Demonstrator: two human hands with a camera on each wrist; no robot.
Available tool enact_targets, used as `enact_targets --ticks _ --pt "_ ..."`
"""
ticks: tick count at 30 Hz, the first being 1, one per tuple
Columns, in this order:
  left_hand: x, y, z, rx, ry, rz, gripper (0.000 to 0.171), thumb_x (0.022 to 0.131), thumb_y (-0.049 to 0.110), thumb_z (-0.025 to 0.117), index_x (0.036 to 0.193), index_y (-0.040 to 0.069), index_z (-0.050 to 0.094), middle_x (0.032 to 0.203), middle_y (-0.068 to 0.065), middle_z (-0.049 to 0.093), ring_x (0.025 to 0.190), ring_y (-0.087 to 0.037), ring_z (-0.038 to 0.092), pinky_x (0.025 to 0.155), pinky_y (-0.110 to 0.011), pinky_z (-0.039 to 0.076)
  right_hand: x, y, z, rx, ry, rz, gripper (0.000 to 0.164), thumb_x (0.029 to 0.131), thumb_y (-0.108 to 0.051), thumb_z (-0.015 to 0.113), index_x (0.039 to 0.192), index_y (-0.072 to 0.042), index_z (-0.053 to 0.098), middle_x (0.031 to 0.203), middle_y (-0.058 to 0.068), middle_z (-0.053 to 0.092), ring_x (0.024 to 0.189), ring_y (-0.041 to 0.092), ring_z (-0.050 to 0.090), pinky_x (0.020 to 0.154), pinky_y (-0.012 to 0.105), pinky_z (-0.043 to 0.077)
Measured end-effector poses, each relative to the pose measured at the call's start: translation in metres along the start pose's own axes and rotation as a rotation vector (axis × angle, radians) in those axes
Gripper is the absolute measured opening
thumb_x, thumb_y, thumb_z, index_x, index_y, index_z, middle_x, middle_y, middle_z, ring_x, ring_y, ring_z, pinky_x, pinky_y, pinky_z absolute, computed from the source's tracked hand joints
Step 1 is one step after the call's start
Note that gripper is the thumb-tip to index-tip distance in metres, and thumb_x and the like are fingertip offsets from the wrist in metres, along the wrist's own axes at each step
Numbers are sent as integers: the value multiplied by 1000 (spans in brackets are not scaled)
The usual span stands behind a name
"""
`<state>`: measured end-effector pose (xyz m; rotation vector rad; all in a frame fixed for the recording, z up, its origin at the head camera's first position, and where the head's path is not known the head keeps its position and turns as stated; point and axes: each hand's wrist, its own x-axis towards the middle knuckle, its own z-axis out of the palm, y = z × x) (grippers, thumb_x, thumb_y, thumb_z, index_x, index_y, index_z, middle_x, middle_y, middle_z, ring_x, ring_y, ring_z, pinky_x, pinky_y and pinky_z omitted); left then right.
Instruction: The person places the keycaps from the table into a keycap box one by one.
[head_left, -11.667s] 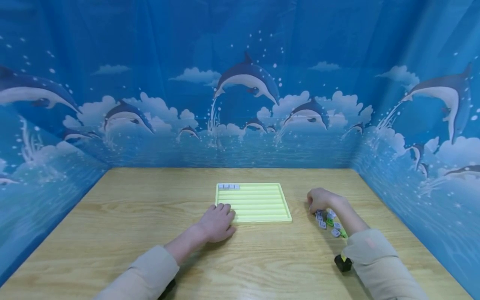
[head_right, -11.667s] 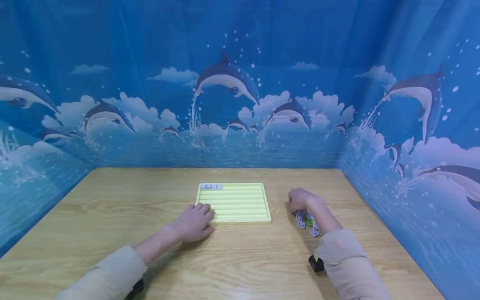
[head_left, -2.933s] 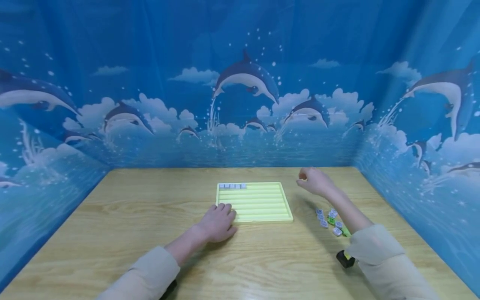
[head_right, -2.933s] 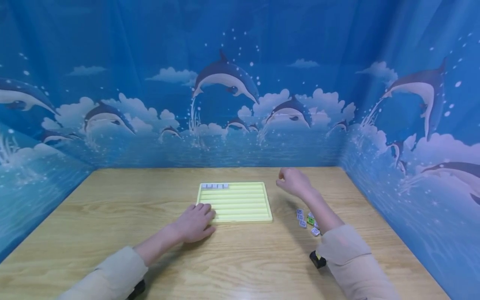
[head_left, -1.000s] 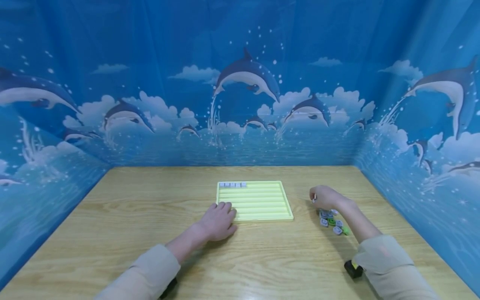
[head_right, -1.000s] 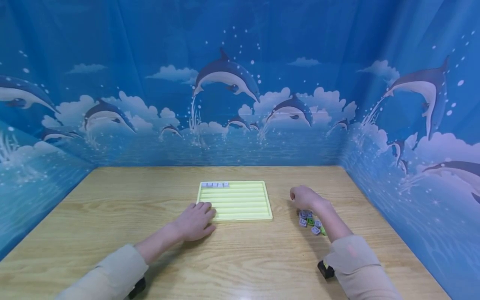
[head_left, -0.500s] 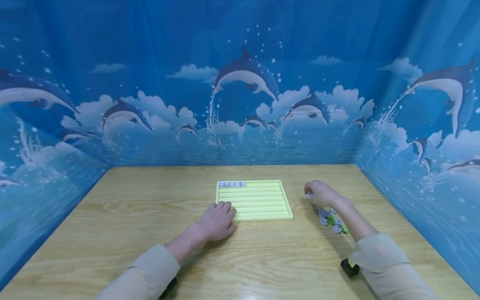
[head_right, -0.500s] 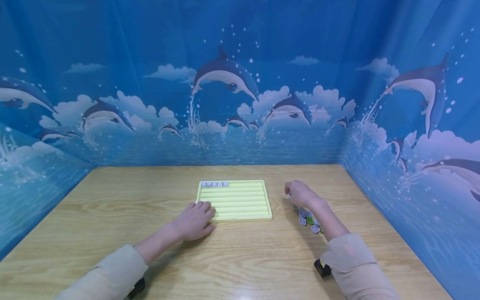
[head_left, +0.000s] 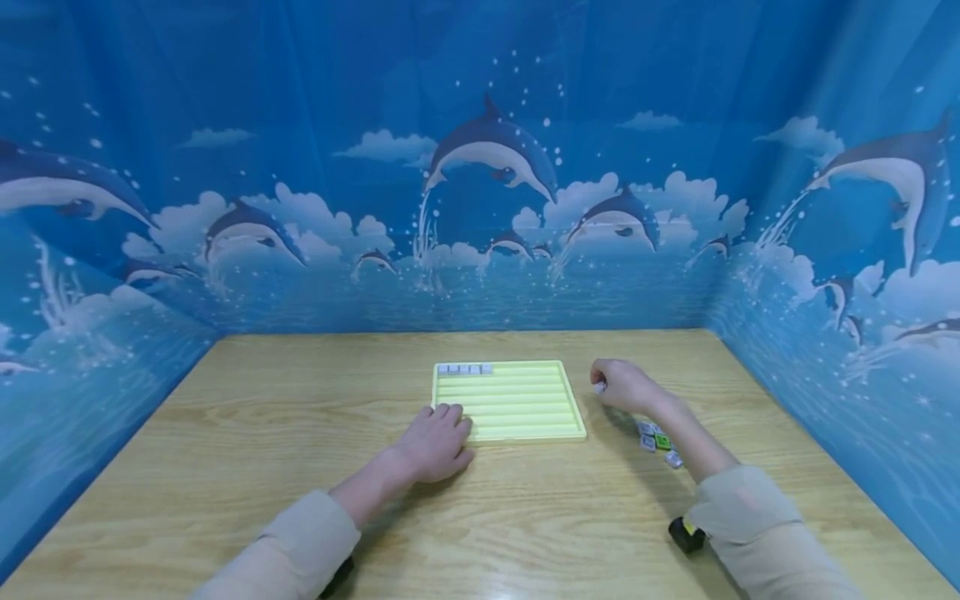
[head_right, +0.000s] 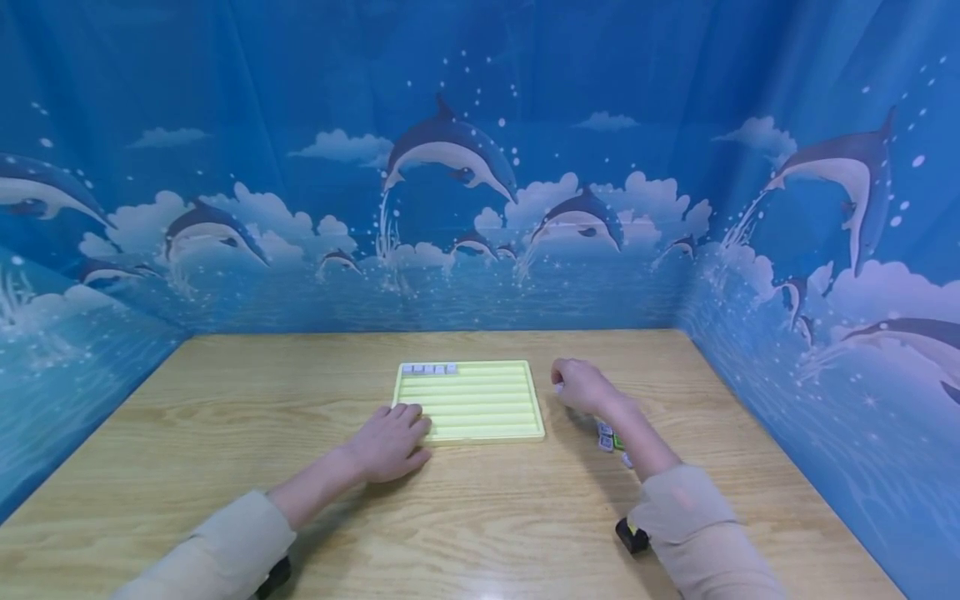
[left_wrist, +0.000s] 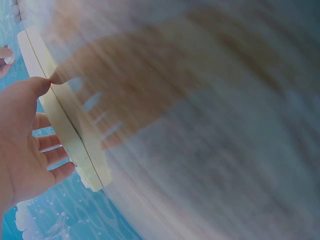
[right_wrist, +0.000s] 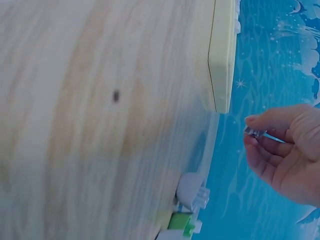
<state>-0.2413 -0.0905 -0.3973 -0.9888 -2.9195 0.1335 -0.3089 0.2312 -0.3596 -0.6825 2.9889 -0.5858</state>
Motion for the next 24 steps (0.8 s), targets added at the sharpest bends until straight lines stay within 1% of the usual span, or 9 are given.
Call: enact_targets --ticks 3,5,8,10,12,17,20,24 --pt "0 0 -1 1 -2 -4 45 93 40 49 120 4 54 109 -9 49 103 -24 47 88 -40 40 3 -5 1 34 10 3 14 73 8 53 86 2 55 73 6 51 66 18 45 59 31 40" --pt "0 0 0 2 -1 -4 46 93 40 49 121 4 54 110 -10 49 104 -25 47 88 -41 40 5 -8 2 40 17 0 15 75 9 54 88 3 55 75 6 52 67 19 45 60 32 41" --pt "0 0 0 0 0 -4 46 93 40 49 121 4 54 111 -10 49 104 -25 47 89 -41 40 8 -12 5 36 30 -22 17 80 7 53 97 6 57 82 10 56 71 20 48 64 35 44" --pt "0 0 1 -4 0 -3 46 93 40 49 121 4 54 111 -10 49 105 -25 47 90 -42 40 10 -14 7 44 37 -32 23 82 7 52 104 9 57 89 13 59 75 21 50 67 36 46" --pt "0 0 1 -8 2 -4 45 93 40 49 120 4 54 111 -10 49 105 -25 47 90 -42 39 11 -17 8 50 41 -48 26 83 7 49 107 11 58 92 14 59 76 21 49 68 37 44" --pt "0 0 2 -3 1 -5 45 93 40 49 121 5 54 111 -10 49 105 -25 47 91 -42 39 15 -23 10 33 53 -80 25 83 7 48 104 9 62 89 12 58 76 21 46 66 35 40" --pt "1 0 3 2 1 -6 46 93 41 49 121 5 54 112 -10 49 106 -25 47 91 -42 39 16 -25 11 18 63 -84 25 83 6 51 104 8 63 91 11 59 79 21 49 69 35 45" --pt "1 -1 3 2 7 -2 45 93 41 49 120 5 54 111 -10 49 106 -25 47 91 -42 39 18 -27 13 26 78 -83 25 82 4 52 105 8 62 93 12 58 82 22 54 74 37 48"
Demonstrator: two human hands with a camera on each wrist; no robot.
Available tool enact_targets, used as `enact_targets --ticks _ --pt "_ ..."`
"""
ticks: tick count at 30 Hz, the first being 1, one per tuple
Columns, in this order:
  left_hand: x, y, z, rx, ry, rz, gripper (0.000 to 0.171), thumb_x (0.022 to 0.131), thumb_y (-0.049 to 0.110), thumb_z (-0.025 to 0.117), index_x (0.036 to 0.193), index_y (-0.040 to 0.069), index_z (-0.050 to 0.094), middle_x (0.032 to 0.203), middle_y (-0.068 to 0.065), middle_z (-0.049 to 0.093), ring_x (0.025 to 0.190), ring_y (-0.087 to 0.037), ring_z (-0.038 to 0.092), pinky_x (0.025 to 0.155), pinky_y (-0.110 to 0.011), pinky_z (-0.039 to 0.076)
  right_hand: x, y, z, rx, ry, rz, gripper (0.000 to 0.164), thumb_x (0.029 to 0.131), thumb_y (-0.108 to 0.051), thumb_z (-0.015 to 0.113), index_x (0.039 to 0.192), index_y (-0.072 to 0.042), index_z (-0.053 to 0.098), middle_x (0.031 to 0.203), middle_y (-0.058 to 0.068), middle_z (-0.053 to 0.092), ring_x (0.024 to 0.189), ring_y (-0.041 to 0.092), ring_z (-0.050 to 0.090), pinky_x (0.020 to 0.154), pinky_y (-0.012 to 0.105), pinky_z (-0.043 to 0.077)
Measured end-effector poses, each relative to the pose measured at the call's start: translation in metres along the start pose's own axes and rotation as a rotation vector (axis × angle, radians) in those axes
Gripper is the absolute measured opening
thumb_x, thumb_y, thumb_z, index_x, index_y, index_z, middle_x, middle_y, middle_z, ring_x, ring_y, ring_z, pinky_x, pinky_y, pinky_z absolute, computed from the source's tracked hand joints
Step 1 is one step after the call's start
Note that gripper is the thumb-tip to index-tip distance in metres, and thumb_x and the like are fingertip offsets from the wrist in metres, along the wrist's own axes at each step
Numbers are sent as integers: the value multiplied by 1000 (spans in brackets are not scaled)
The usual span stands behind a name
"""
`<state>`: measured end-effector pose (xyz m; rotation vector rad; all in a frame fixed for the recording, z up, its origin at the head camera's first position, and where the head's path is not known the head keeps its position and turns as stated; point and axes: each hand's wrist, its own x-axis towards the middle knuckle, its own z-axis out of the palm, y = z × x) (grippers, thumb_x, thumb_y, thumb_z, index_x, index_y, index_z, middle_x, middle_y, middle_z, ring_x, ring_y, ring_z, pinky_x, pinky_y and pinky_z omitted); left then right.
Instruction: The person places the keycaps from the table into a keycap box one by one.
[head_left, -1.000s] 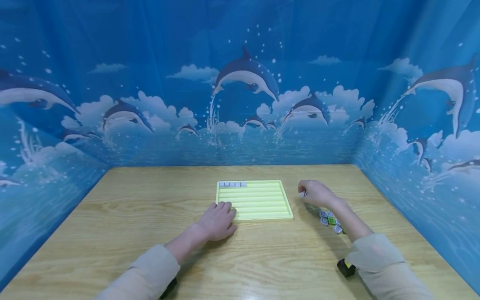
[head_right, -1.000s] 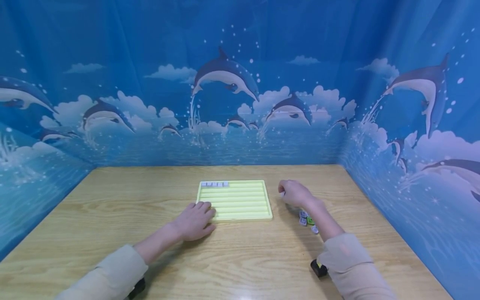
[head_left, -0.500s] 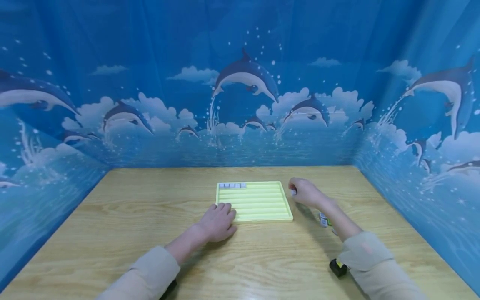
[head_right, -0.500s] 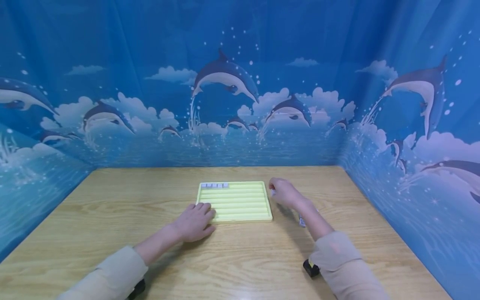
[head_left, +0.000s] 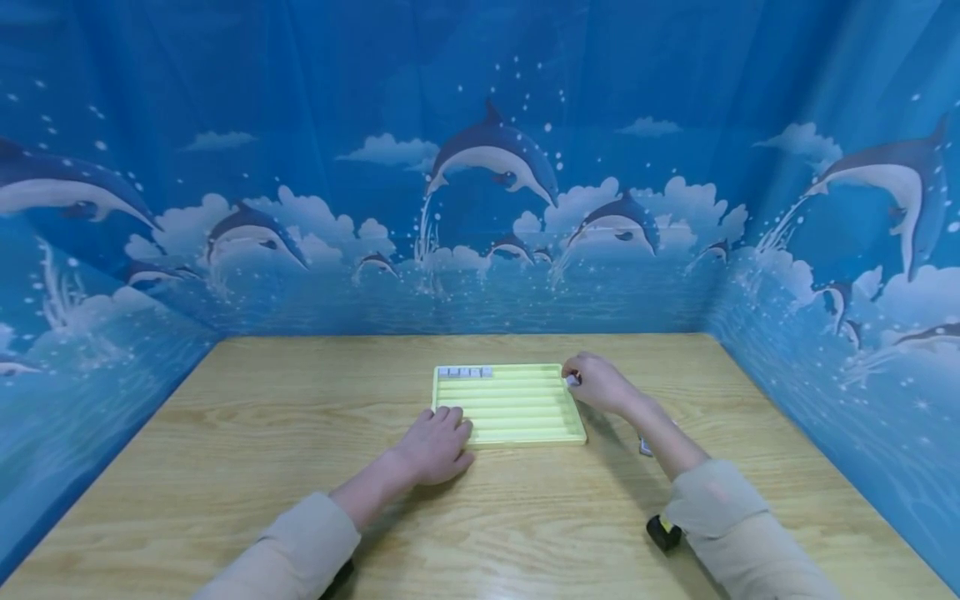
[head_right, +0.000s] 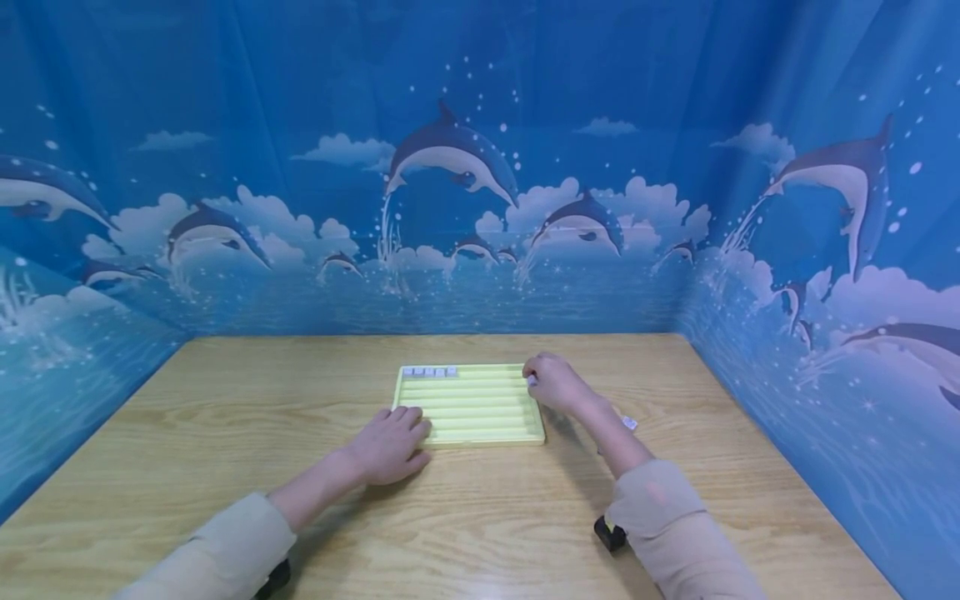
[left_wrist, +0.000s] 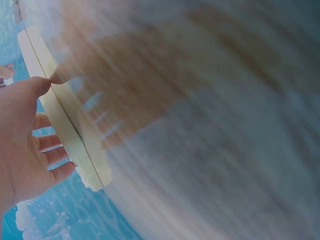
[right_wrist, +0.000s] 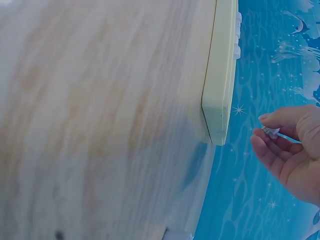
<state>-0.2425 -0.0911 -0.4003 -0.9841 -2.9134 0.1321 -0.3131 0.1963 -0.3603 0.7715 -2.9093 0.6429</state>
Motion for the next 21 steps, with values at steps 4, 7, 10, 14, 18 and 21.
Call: enact_targets --ticks 4,7,10,14,18,21 --pt "-1 1 -1 0 3 3 45 93 40 49 120 5 54 109 -9 49 104 -24 47 89 -41 40 2 -4 0 21 22 14 22 83 3 54 103 8 61 95 13 59 82 22 54 72 36 48" --pt "-1 1 -2 -3 4 2 45 93 40 49 120 5 54 109 -9 49 103 -24 47 88 -40 40 5 -8 1 29 29 27 21 83 2 56 102 7 61 98 15 60 82 22 55 70 35 49" --pt "-1 1 -2 -5 1 1 45 93 40 49 120 5 54 109 -9 49 104 -25 47 89 -41 40 9 -11 2 16 22 36 21 82 2 58 103 6 62 99 15 60 84 23 57 71 35 49" --pt "-1 1 -2 1 2 4 45 93 40 50 120 5 54 110 -9 49 104 -25 47 90 -42 40 15 -15 6 11 7 37 24 81 5 56 104 4 63 99 13 61 88 24 58 74 35 50" --pt "-1 1 -2 8 2 3 45 93 41 49 120 5 54 110 -10 49 104 -25 47 89 -41 40 20 -16 8 37 0 17 23 80 5 58 102 4 64 95 11 60 86 24 56 73 35 49" --pt "-1 0 -2 9 3 1 45 93 41 49 120 5 54 110 -10 49 104 -25 47 89 -41 40 25 -17 9 33 -5 -3 19 80 2 62 99 4 65 91 10 59 82 22 55 71 34 49"
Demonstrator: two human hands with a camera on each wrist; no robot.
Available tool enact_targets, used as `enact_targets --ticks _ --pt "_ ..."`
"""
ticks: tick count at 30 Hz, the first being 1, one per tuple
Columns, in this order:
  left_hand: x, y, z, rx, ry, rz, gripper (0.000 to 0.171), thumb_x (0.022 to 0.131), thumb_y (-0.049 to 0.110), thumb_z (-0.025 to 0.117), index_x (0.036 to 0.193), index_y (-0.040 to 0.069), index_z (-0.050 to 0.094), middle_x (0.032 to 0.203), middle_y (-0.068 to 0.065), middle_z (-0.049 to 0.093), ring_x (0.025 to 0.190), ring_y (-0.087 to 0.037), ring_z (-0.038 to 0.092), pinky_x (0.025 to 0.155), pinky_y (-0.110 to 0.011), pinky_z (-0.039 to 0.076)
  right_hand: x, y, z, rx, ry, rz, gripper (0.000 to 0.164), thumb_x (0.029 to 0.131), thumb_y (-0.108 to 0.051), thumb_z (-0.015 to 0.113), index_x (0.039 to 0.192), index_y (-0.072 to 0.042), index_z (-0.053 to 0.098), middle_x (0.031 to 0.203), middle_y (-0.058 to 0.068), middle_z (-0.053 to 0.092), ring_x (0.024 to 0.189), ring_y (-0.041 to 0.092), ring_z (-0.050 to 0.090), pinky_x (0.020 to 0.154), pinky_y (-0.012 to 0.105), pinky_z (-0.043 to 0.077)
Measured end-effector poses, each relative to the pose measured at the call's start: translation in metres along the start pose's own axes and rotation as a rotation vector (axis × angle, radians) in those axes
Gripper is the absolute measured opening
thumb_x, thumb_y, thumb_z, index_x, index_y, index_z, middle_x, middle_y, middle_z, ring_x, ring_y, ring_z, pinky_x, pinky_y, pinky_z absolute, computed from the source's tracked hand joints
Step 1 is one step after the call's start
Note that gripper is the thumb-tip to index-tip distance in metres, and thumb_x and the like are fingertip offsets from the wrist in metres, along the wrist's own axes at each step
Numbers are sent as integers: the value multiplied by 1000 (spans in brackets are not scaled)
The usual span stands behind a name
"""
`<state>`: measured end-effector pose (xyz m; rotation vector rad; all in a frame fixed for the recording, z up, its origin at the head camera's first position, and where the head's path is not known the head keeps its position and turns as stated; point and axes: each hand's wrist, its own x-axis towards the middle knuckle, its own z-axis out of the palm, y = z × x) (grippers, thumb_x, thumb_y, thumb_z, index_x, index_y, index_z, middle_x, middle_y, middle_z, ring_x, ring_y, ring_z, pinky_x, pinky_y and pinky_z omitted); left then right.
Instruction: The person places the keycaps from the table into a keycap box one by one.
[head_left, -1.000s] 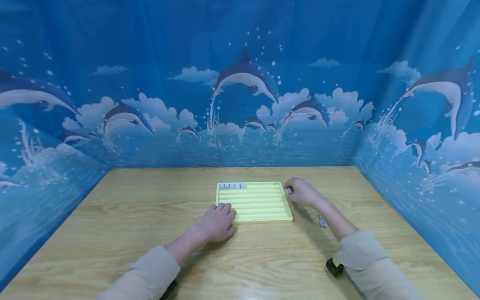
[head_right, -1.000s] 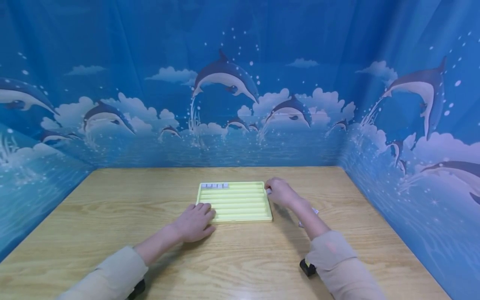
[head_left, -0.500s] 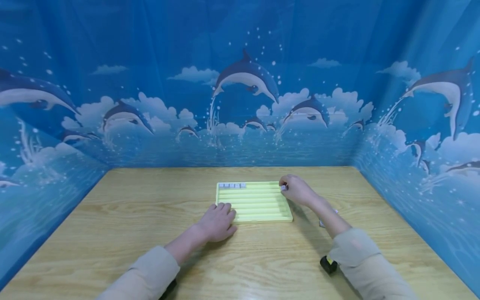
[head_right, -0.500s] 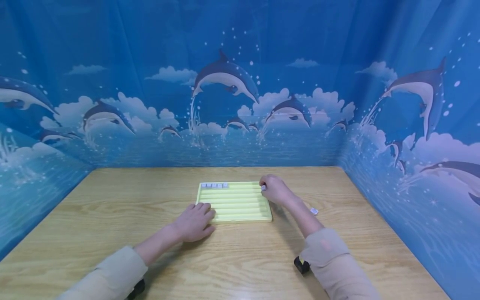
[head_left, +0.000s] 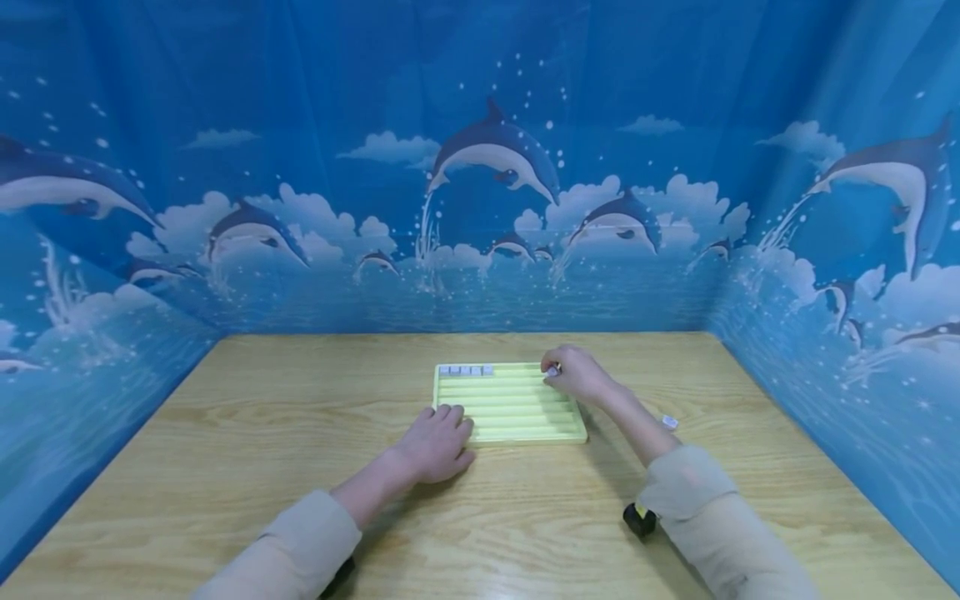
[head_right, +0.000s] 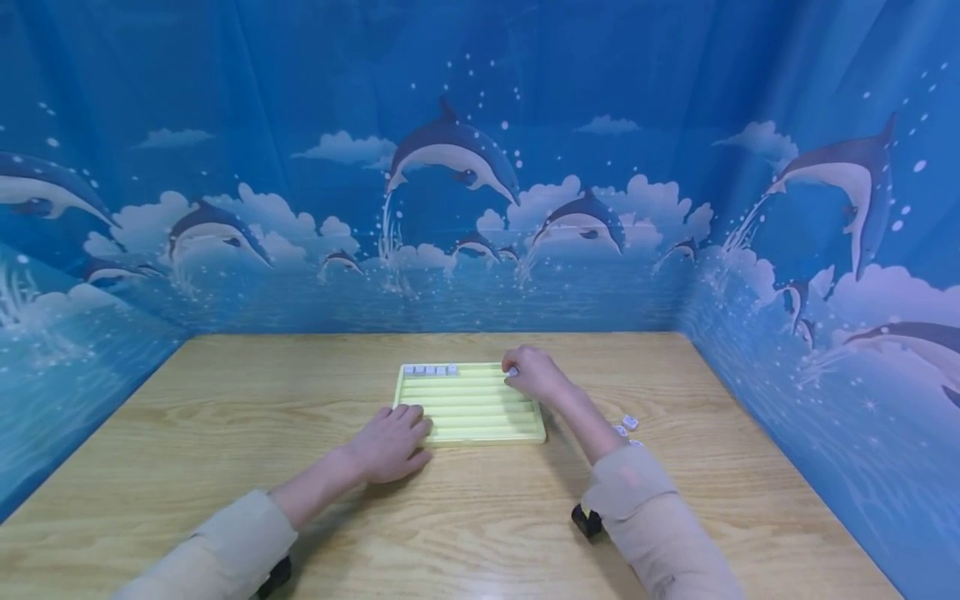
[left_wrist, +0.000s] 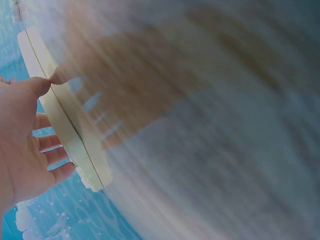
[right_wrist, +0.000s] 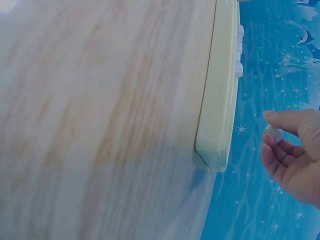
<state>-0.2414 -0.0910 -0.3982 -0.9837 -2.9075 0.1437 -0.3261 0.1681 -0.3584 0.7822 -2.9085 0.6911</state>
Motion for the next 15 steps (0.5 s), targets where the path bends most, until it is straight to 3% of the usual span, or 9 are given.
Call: enact_targets --ticks 8,15 --pt "1 0 0 2 -9 -1 47 93 41 48 123 5 53 114 -11 49 107 -25 47 92 -42 39 10 0 5 19 3 29 20 81 0 60 100 5 61 93 11 59 84 24 55 73 35 49" --pt "0 0 1 -4 3 7 42 93 40 50 117 6 55 107 -9 50 101 -24 48 86 -40 41 17 -3 10 -7 38 2 22 82 3 57 103 2 63 95 10 56 87 23 53 74 35 48"
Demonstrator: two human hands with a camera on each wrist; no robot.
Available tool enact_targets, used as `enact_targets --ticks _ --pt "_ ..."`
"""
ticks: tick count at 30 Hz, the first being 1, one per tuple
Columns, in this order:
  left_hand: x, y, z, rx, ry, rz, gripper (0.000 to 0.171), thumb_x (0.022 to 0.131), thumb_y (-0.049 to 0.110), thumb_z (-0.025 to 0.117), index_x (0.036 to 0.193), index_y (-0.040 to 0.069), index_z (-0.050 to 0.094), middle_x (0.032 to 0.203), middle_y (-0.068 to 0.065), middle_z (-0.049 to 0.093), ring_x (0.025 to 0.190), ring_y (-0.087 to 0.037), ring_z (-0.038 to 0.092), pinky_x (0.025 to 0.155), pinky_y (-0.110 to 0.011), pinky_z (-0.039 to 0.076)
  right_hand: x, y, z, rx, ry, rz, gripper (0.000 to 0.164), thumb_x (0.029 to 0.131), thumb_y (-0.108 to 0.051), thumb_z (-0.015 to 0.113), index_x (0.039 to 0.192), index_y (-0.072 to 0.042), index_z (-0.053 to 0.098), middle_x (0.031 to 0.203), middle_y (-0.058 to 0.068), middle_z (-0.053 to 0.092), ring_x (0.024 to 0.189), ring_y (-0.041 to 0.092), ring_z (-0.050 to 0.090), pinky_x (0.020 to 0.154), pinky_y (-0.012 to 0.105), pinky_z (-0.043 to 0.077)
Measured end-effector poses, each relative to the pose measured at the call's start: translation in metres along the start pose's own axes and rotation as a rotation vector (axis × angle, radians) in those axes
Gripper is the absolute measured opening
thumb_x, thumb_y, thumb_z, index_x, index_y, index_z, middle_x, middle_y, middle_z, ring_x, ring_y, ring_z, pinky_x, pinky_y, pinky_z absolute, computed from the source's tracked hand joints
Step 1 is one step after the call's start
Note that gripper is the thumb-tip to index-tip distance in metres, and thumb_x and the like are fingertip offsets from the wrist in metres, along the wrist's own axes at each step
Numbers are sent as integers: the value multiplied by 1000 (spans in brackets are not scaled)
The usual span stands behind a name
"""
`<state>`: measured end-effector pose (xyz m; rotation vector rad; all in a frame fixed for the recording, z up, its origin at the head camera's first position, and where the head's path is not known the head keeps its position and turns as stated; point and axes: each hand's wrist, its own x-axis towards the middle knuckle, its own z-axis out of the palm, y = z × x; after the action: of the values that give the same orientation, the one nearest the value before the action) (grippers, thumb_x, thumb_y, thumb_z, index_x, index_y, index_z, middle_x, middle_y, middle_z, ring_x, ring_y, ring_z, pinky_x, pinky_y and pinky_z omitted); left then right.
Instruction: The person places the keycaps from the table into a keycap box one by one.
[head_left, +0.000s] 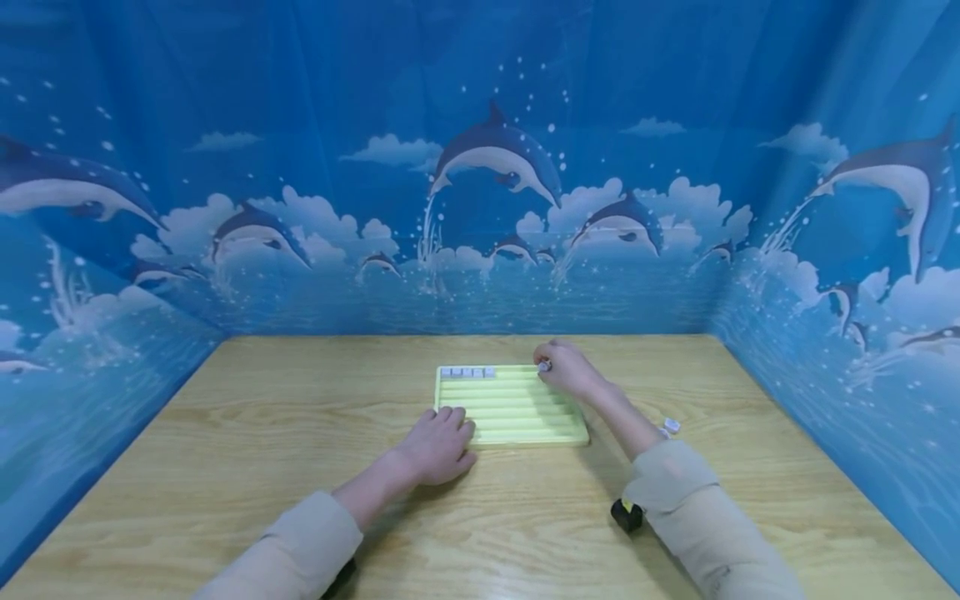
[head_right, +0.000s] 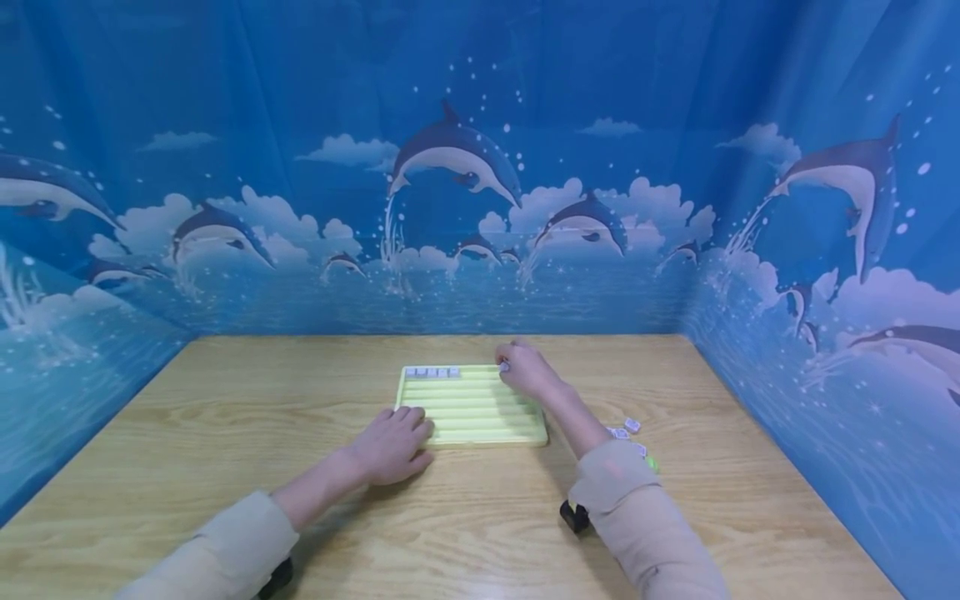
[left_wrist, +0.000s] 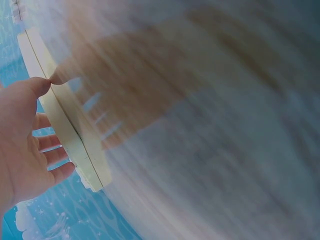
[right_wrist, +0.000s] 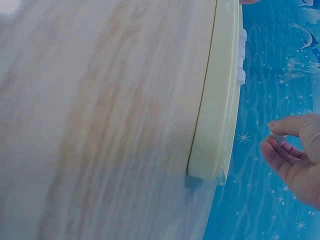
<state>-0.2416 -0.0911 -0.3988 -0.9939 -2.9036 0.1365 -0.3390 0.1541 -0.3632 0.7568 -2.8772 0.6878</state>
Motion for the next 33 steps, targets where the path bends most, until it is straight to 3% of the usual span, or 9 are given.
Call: enact_targets --ticks 10,23,33 --pt "-1 0 1 5 2 -2 41 93 40 49 116 7 56 107 -8 50 101 -24 48 86 -40 41 15 -5 7 -30 -16 10 27 86 -1 56 113 3 61 108 14 61 99 28 57 80 38 49" --pt "0 1 1 20 12 -7 38 93 41 49 112 8 56 102 -6 48 96 -21 47 83 -38 42 34 -13 15 71 -72 -3 27 84 3 53 110 5 61 102 14 61 91 25 57 77 37 49" --pt "1 1 1 29 12 -6 36 92 41 50 108 9 56 100 -6 48 95 -21 47 81 -36 41 47 -17 25 -1 -88 -31 23 84 3 58 106 8 63 100 16 61 94 27 57 80 35 49"
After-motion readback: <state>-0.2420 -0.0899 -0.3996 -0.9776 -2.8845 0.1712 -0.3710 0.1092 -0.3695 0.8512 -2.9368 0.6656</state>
